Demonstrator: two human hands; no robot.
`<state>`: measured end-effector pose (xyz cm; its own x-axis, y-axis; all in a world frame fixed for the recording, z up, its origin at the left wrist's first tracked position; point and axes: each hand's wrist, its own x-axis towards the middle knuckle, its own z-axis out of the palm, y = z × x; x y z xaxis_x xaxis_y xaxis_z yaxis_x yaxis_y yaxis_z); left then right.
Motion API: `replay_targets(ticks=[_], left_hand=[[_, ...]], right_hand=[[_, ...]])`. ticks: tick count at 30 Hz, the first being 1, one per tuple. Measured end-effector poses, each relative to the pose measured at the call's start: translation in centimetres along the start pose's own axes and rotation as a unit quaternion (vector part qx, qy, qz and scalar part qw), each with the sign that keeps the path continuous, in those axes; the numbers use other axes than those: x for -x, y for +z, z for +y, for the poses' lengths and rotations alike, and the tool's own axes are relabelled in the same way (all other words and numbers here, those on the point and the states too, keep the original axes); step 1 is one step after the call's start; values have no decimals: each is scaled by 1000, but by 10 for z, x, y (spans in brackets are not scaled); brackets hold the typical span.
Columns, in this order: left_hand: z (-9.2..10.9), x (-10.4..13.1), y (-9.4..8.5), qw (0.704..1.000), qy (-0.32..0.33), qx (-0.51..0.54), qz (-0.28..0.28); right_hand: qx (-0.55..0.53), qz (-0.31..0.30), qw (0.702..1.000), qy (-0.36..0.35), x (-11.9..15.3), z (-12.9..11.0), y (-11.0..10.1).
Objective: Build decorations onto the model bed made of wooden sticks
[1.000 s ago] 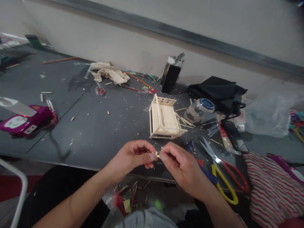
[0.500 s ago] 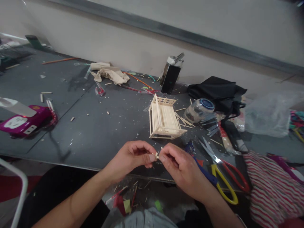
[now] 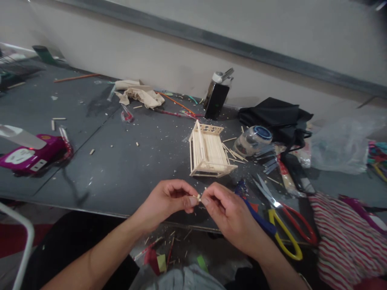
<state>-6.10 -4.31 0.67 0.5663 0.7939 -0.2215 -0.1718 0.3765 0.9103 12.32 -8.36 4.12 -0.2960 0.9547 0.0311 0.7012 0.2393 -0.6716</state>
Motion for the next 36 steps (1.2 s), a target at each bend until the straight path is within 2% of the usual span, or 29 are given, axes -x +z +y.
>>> replay_targets(ticks=[10, 16, 19, 24, 28, 36], left_hand=[[-4, 0, -2, 1000, 8, -16, 7], [-5, -1, -2, 1000, 22, 16, 0], [-4, -2, -3, 998, 30, 53, 6], [-3, -3, -2, 992, -7, 127, 28], [-2, -3, 0, 985, -15, 169, 31], [-2, -4, 0, 984, -11, 177, 29]], right_hand=[[-10, 4, 1000, 8, -1, -1, 1], [-45, 16, 999, 19, -2, -2, 2], [-66, 45, 997, 14, 0, -5, -4], [-37, 118, 992, 37, 10, -8, -13], [-30, 132, 990, 50, 16, -7, -11], [-29, 147, 987, 61, 18, 1, -2]])
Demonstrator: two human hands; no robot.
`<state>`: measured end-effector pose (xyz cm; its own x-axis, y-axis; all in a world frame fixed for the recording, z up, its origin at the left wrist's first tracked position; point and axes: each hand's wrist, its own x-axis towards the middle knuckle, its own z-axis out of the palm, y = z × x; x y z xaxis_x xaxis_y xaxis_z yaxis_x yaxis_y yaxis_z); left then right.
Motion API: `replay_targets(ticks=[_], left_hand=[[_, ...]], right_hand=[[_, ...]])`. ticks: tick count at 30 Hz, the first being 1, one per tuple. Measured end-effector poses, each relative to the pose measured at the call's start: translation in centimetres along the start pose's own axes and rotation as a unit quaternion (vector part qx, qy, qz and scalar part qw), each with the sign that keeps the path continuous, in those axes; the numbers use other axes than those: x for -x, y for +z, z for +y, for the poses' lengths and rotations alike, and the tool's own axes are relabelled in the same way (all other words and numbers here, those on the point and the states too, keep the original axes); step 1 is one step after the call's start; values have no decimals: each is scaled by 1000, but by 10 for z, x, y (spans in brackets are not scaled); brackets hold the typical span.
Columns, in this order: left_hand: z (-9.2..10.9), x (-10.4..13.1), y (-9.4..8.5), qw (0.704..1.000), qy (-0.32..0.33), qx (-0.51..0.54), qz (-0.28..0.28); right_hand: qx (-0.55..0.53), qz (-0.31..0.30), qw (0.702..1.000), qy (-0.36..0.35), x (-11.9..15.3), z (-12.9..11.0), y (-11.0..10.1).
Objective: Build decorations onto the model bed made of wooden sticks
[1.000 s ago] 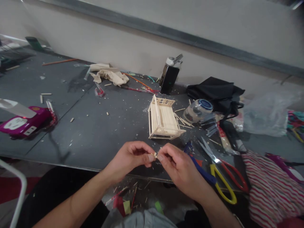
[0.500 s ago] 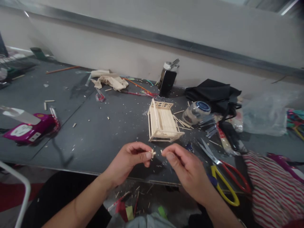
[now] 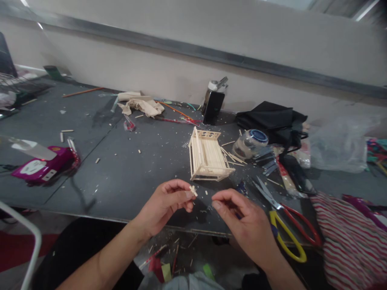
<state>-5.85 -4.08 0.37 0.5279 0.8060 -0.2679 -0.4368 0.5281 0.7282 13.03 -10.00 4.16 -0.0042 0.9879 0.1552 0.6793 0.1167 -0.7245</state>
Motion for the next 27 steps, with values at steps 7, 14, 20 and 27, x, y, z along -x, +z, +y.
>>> replay_targets(ticks=[7, 14, 20, 27], left_hand=[[2, 1, -1, 999, 28, -41, 8], [3, 0, 1, 999, 20, -46, 22], [2, -1, -2, 999, 14, -18, 22], [3, -1, -1, 999, -1, 31, -16]], right_hand=[[122, 20, 992, -20, -2, 34, 9], [236, 19, 971, -41, -4, 41, 14], [364, 64, 928, -44, 21, 57, -22], [367, 13, 930, -22, 52, 107, -34]])
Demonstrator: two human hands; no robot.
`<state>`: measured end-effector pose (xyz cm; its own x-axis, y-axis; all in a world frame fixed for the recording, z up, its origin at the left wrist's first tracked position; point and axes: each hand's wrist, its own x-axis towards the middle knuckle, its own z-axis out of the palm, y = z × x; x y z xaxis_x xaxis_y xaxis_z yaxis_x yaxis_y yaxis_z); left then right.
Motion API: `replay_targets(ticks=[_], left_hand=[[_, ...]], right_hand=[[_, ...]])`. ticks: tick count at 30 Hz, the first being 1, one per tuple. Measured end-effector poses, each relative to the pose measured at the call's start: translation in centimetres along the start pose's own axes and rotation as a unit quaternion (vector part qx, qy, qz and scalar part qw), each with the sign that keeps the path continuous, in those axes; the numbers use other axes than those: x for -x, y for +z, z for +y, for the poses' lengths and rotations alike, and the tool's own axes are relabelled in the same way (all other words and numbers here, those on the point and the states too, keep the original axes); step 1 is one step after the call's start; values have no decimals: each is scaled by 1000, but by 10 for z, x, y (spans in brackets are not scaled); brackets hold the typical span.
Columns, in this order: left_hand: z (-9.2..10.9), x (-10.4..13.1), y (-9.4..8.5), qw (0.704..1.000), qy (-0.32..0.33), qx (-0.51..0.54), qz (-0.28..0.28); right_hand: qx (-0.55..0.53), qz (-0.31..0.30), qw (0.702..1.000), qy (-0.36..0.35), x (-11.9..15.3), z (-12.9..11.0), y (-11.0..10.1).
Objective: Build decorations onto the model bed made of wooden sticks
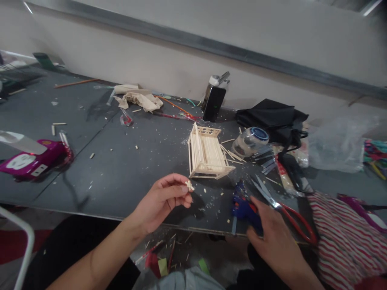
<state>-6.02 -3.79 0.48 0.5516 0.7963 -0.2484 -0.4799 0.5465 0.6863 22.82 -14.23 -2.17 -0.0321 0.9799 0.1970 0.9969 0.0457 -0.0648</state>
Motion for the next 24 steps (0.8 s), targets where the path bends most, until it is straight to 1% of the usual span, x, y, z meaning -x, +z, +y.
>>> replay_targets(ticks=[2, 4, 6, 8, 9, 10, 11, 12, 13, 14, 15, 16, 18, 20, 22, 24], left_hand=[[-1, 0, 1, 1000, -7, 17, -9], [-3, 0, 1, 999, -12, 27, -14], [-4, 0, 2, 999, -12, 29, -15], [-4, 0, 3, 999, -11, 28, -13], [-4, 0, 3, 1000, -10, 27, -11], [-4, 1, 4, 1000, -9, 26, -9], [-3, 1, 4, 1000, -10, 24, -6], [-3, 1, 4, 1000, -10, 22, -3], [-4, 1, 5, 1000, -11, 20, -1], [-4, 1, 5, 1000, -12, 16, 0], [-4, 1, 5, 1000, -13, 12, -1], [-4, 1, 5, 1000, -13, 6, -3], [-5, 1, 5, 1000, -11, -5, -6], [-5, 1, 5, 1000, -8, -15, -8], [-5, 2, 6, 1000, -4, -20, -10], [-5, 3, 7, 1000, -2, -24, -12]], right_hand=[[-23, 2, 1000, -1, -2, 1, 1], [-56, 8, 998, 12, -6, 0, -3], [-107, 17, 993, 51, -8, -1, -10], [-200, 20, 973, 117, -7, -3, -19], [-268, 23, 951, 154, -6, -4, -25], [-348, 25, 919, 186, -5, -7, -30], [-431, 27, 877, 213, -4, -10, -36], [-509, 32, 828, 232, -3, -15, -41], [-573, 32, 782, 243, -3, -20, -46], [-619, 24, 744, 252, -3, -27, -50], [-646, 9, 718, 260, -3, -35, -54], [-657, -16, 704, 270, -3, -43, -57], [-654, -67, 694, 293, -4, -58, -61], [-646, -109, 692, 302, -5, -70, -64], [-642, -134, 696, 292, -6, -78, -64], [-630, -142, 710, 283, -6, -82, -63]])
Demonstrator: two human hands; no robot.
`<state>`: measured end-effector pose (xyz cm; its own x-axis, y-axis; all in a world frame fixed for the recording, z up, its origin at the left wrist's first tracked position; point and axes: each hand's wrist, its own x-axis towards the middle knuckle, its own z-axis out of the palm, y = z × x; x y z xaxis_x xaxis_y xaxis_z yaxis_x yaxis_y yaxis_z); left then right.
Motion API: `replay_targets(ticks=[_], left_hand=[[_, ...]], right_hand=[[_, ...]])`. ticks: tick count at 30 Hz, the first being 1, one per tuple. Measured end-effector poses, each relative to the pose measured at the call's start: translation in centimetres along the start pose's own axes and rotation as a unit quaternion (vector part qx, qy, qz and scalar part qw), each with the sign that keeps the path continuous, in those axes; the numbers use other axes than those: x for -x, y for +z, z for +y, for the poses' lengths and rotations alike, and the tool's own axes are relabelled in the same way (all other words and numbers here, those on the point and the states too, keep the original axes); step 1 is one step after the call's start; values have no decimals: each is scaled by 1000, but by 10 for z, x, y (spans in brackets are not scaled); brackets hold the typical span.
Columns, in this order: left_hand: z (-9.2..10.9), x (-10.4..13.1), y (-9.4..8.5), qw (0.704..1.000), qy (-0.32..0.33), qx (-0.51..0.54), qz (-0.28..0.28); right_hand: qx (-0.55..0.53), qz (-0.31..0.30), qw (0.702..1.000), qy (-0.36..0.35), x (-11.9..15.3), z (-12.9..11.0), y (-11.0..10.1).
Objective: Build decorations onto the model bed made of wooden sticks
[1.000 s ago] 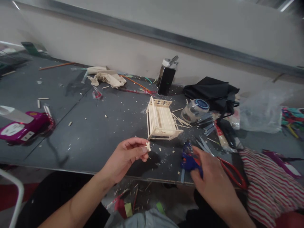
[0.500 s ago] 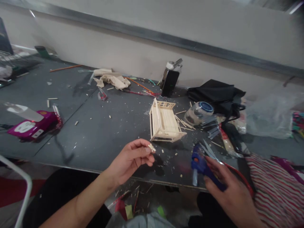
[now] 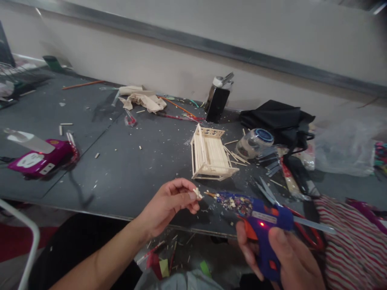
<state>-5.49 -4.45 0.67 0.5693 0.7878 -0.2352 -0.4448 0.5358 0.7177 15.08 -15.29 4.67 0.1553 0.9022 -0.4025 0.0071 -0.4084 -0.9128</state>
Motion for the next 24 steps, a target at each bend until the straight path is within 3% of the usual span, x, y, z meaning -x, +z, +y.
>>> replay_targets(ticks=[6, 12, 17, 24], left_hand=[[0, 1, 1, 1000, 6, -11, 7], [-1, 1, 2, 1000, 7, -21, 10], [-2, 1, 1, 999, 11, -31, 4], [-2, 0, 0, 999, 12, -37, 8]], right_hand=[[-5, 22, 1000, -17, -1, 5, 0], [43, 0, 998, -38, 0, 5, 0], [98, 37, 992, -68, -1, 2, 3], [93, 24, 994, -49, -1, 0, 1]])
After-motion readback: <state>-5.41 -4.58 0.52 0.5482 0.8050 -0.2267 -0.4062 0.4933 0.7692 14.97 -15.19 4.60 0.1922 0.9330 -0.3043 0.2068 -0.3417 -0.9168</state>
